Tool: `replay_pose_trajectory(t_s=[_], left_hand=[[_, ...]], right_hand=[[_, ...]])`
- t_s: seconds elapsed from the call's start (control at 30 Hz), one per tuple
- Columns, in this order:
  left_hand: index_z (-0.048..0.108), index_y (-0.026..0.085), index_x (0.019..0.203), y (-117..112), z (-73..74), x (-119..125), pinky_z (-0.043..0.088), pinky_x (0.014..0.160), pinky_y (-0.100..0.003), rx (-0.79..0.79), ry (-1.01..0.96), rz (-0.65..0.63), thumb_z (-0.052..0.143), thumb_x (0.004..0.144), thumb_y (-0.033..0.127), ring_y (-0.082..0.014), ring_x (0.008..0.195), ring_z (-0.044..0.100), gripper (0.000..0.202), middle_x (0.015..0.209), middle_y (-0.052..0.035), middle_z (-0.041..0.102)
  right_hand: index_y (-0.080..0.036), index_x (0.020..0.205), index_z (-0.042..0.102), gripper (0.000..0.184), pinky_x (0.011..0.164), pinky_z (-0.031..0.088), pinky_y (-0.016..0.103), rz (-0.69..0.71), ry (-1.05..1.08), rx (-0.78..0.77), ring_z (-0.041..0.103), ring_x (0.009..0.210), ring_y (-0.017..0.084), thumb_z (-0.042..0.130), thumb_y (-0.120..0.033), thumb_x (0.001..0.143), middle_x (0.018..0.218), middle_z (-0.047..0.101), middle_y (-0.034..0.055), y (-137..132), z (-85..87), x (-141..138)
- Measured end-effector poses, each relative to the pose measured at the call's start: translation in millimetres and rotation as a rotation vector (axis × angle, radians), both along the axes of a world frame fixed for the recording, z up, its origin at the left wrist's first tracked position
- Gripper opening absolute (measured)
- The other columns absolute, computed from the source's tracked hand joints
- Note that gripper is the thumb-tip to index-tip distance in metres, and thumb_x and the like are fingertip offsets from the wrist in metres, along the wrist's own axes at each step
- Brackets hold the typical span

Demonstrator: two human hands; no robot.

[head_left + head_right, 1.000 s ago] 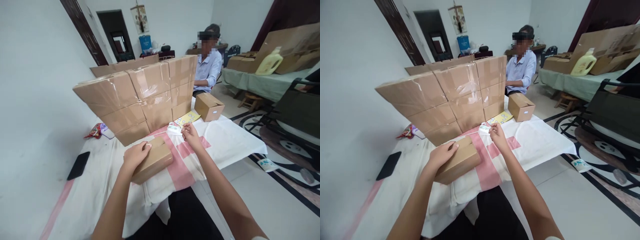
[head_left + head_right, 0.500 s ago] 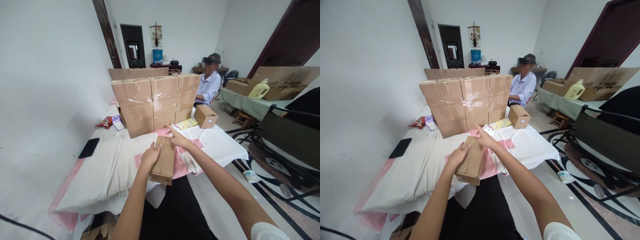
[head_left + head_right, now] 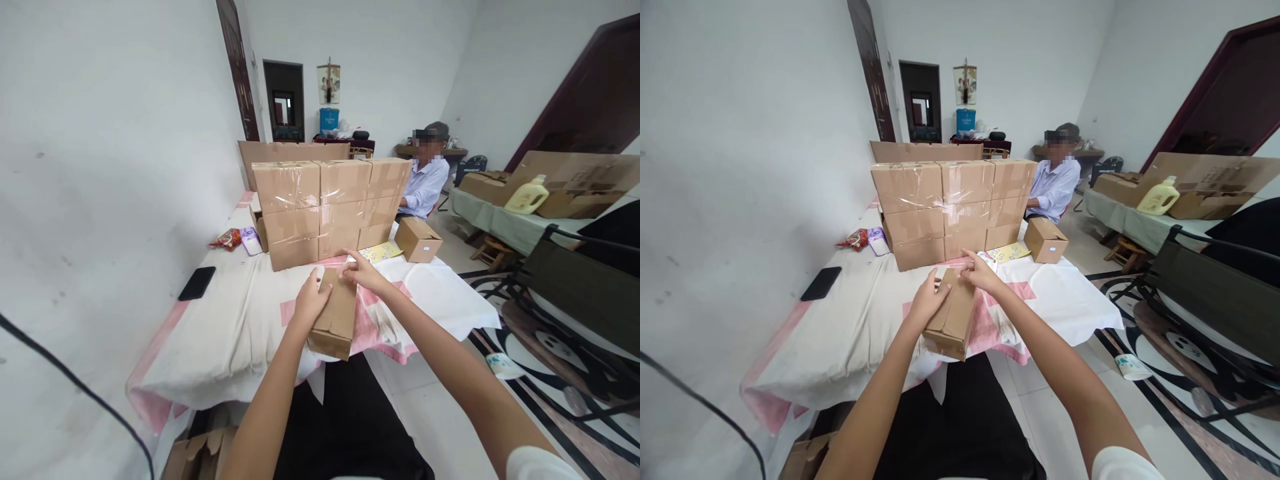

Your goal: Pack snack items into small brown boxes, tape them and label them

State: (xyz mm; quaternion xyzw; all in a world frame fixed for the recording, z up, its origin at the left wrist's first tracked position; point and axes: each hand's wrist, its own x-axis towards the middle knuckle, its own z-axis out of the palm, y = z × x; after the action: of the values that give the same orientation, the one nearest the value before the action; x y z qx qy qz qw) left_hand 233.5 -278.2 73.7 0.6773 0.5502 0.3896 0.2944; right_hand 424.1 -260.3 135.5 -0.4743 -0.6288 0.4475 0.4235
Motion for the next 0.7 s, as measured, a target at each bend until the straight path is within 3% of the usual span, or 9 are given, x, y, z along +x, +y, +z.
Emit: replay_pose_trajectory(t_s=[0.13,0.3,0.43,0.53,0.6,0.7], left_hand=[[0.054,0.024,0.137,-4,8.1,3,0.041,0.11,-0.039,0.222,-0.114,-0.025,0.058,0.095,0.036,-0.0245,0.129,0.056,0.044,0.138,-0.0122,0.062],[0.066,0.018,0.106,-1,6.5,8,0.052,0.094,-0.042,0.302,-0.2,-0.018,0.061,0.096,0.041,-0.0198,0.101,0.065,0.027,0.108,-0.0069,0.07],[0.065,0.017,0.092,-5,10.3,4,0.053,0.088,-0.039,0.364,-0.256,0.059,0.058,0.097,0.045,-0.0172,0.09,0.063,0.029,0.094,-0.0035,0.067],[0.061,0.019,0.095,-13,23.2,-8,0.05,0.089,-0.037,0.417,-0.344,0.22,0.048,0.1,0.044,-0.0183,0.094,0.061,0.029,0.098,-0.0045,0.065],[0.06,0.021,0.095,-17,33.3,-17,0.048,0.088,-0.033,0.426,-0.386,0.281,0.046,0.099,0.045,-0.0188,0.095,0.061,0.029,0.098,-0.0049,0.064],[0.061,0.022,0.09,-22,43.7,-29,0.047,0.082,-0.03,0.396,-0.409,0.253,0.051,0.095,0.046,-0.0181,0.089,0.061,0.027,0.092,-0.0039,0.064]], right_hand=[[-0.021,0.151,0.041,0.08,0.074,0.052,0.031,0.12,-0.025,0.174,0.067,0.078,0.018,0.061,-0.013,0.074,0.083,0.072,-0.0005,-5,-13.6,-6],[-0.025,0.149,0.047,0.071,0.092,0.052,0.04,0.095,-0.039,0.297,0.069,0.089,0.021,0.056,-0.018,0.079,0.091,0.073,0.0016,-15,-36.5,-17],[-0.027,0.148,0.049,0.07,0.1,0.05,0.044,0.076,-0.009,0.262,0.069,0.101,0.023,0.054,-0.016,0.079,0.098,0.076,0.0036,-16,-46.6,-20],[-0.028,0.148,0.05,0.07,0.1,0.05,0.045,-0.001,-0.02,0.246,0.068,0.106,0.024,0.054,-0.015,0.079,0.102,0.077,0.0043,-16,-48.4,-17],[-0.028,0.143,0.056,0.064,0.104,0.046,0.048,-0.079,-0.109,0.338,0.065,0.113,0.026,0.054,-0.015,0.08,0.108,0.076,0.0057,-17,-50.4,-13],[-0.026,0.115,0.075,0.038,0.113,0.033,0.058,-0.202,-0.341,0.438,0.052,0.129,0.033,0.058,-0.019,0.082,0.121,0.072,0.0089,-22,-57.8,-7]])
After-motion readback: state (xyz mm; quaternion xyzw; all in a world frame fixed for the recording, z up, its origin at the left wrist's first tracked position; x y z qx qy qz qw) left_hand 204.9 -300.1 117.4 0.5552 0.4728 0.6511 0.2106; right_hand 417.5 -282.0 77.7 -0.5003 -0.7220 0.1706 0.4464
